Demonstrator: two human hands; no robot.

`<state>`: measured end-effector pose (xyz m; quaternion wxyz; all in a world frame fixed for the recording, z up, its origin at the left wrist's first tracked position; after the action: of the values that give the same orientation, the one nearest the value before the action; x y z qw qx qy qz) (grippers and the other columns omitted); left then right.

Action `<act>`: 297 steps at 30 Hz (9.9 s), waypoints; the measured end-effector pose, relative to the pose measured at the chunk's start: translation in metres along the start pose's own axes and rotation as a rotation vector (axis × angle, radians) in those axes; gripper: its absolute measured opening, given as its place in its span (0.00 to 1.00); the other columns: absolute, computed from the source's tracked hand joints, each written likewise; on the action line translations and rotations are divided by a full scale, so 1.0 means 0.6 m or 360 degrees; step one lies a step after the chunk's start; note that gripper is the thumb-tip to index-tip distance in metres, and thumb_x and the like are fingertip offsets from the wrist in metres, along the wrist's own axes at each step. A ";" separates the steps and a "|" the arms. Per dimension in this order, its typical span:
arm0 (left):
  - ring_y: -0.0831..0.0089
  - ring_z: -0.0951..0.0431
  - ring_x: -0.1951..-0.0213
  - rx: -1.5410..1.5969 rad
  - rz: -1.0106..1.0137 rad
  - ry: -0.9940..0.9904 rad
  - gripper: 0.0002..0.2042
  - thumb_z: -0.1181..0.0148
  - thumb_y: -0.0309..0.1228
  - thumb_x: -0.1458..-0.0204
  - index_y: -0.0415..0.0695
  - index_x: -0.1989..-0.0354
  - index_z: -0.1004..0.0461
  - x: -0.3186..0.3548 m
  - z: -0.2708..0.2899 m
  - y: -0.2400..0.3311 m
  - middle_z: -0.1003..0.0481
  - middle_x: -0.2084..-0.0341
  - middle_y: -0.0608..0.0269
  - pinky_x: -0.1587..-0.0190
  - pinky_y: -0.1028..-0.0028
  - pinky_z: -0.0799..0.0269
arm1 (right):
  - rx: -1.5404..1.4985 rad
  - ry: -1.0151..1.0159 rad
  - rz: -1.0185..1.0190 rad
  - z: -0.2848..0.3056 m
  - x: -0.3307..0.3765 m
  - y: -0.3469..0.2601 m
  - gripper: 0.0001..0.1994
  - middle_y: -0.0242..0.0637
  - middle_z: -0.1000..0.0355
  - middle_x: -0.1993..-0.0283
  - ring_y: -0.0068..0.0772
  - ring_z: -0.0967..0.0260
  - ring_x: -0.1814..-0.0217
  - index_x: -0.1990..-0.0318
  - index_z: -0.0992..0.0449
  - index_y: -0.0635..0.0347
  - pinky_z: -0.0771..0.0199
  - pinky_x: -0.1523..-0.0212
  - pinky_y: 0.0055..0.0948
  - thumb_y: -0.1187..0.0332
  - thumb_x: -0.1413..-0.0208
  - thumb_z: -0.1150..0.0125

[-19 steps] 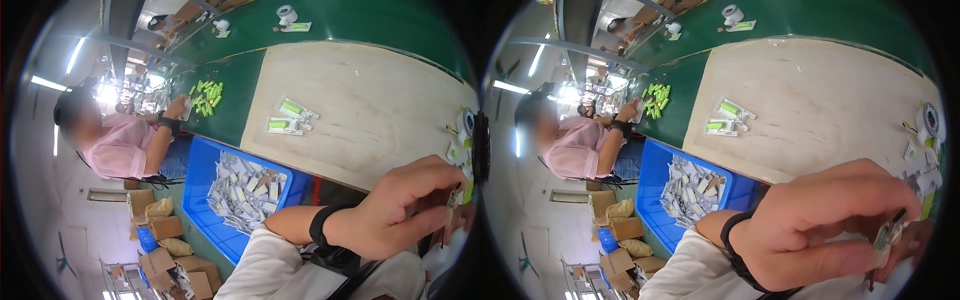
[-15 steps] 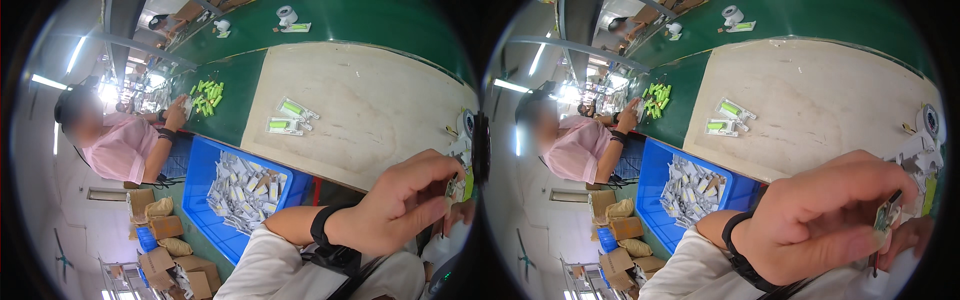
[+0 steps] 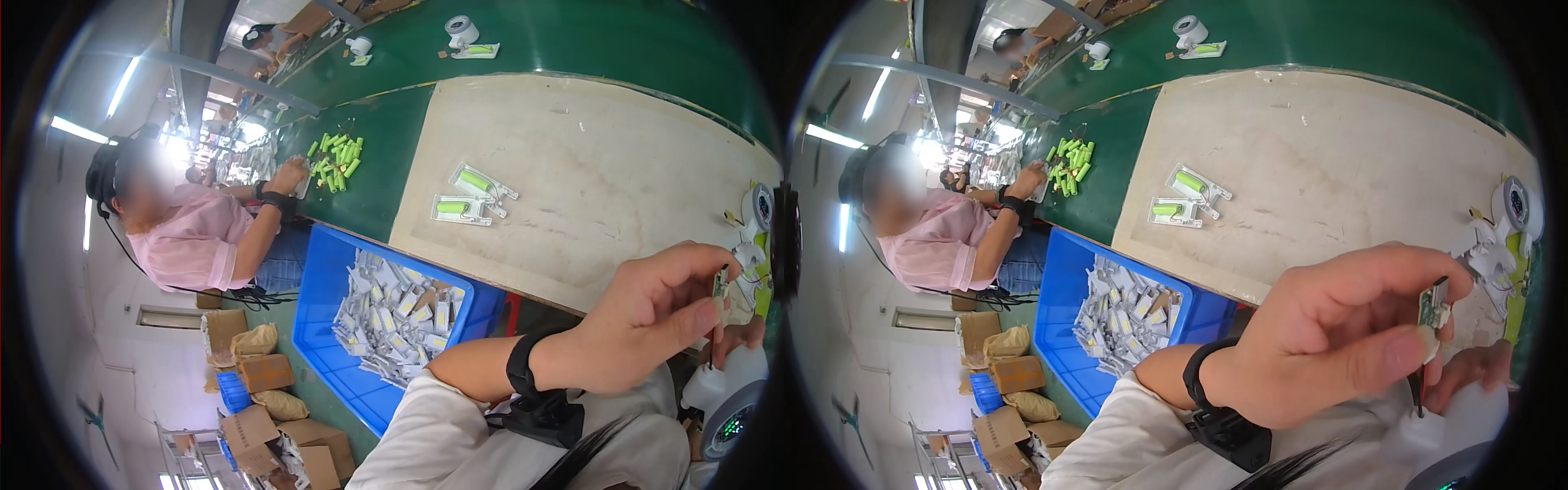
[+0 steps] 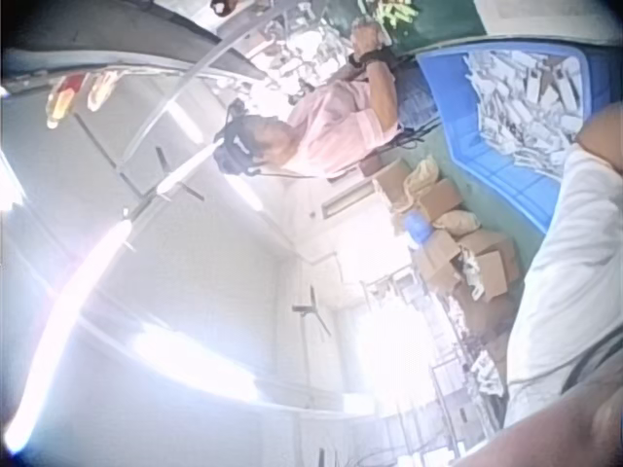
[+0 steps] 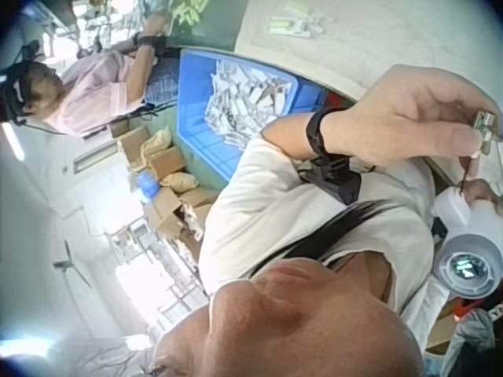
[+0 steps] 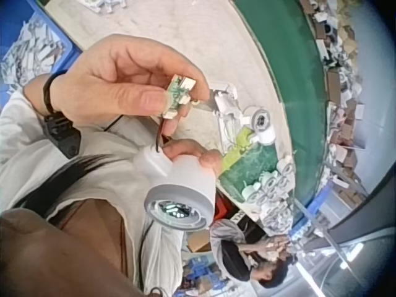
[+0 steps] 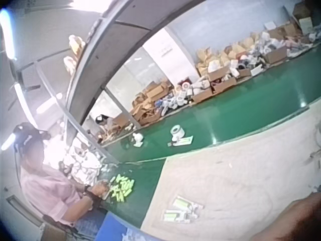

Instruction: Assembling electronic components into plastic housings on a factory assembly line.

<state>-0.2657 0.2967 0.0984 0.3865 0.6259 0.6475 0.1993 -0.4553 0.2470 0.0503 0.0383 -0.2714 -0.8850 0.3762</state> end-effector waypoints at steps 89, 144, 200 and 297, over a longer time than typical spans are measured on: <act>0.70 0.31 0.65 -0.0364 -0.0148 0.0679 0.10 0.52 0.25 0.46 0.36 0.57 0.37 -0.414 0.393 0.038 0.31 0.70 0.61 0.58 0.62 0.33 | -0.0160 0.0902 -0.0324 0.058 -0.001 0.064 0.17 0.36 0.31 0.59 0.27 0.34 0.59 0.54 0.33 0.64 0.34 0.56 0.25 0.60 0.40 0.60; 0.59 0.29 0.74 -0.3334 -0.0064 -0.0350 0.10 0.41 0.30 0.57 0.42 0.67 0.29 -0.046 0.121 0.025 0.29 0.78 0.57 0.73 0.65 0.35 | 0.1368 0.1116 0.0356 0.022 -0.094 0.045 0.11 0.29 0.31 0.67 0.14 0.36 0.67 0.58 0.29 0.67 0.33 0.66 0.16 0.75 0.50 0.43; 0.61 0.28 0.74 -0.2690 -0.0345 -0.1110 0.18 0.34 0.30 0.68 0.38 0.67 0.30 -0.185 -0.123 -0.109 0.30 0.76 0.56 0.72 0.70 0.33 | 0.1440 0.1078 0.0408 0.071 0.250 -0.058 0.05 0.31 0.30 0.72 0.28 0.36 0.67 0.66 0.26 0.60 0.36 0.67 0.25 0.70 0.49 0.44; 0.63 0.24 0.71 -0.0576 0.0446 0.0066 0.09 0.43 0.30 0.51 0.38 0.65 0.27 0.082 0.139 -0.096 0.27 0.66 0.46 0.67 0.71 0.27 | 0.1919 0.0493 0.0077 0.059 -0.013 0.003 0.34 0.49 0.37 0.50 0.46 0.38 0.48 0.48 0.41 0.64 0.38 0.48 0.33 0.70 0.66 0.33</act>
<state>-0.2370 0.3175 -0.0087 0.4477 0.6260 0.5155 0.3767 -0.4575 0.2215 0.0249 0.3042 -0.2734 -0.4947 0.7668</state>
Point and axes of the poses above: each hand's wrist, its own x-axis away from the middle knuckle, its own z-axis out of the back of the hand, y = z × x, the point moved 1 cm from there along -x, towards the middle knuckle
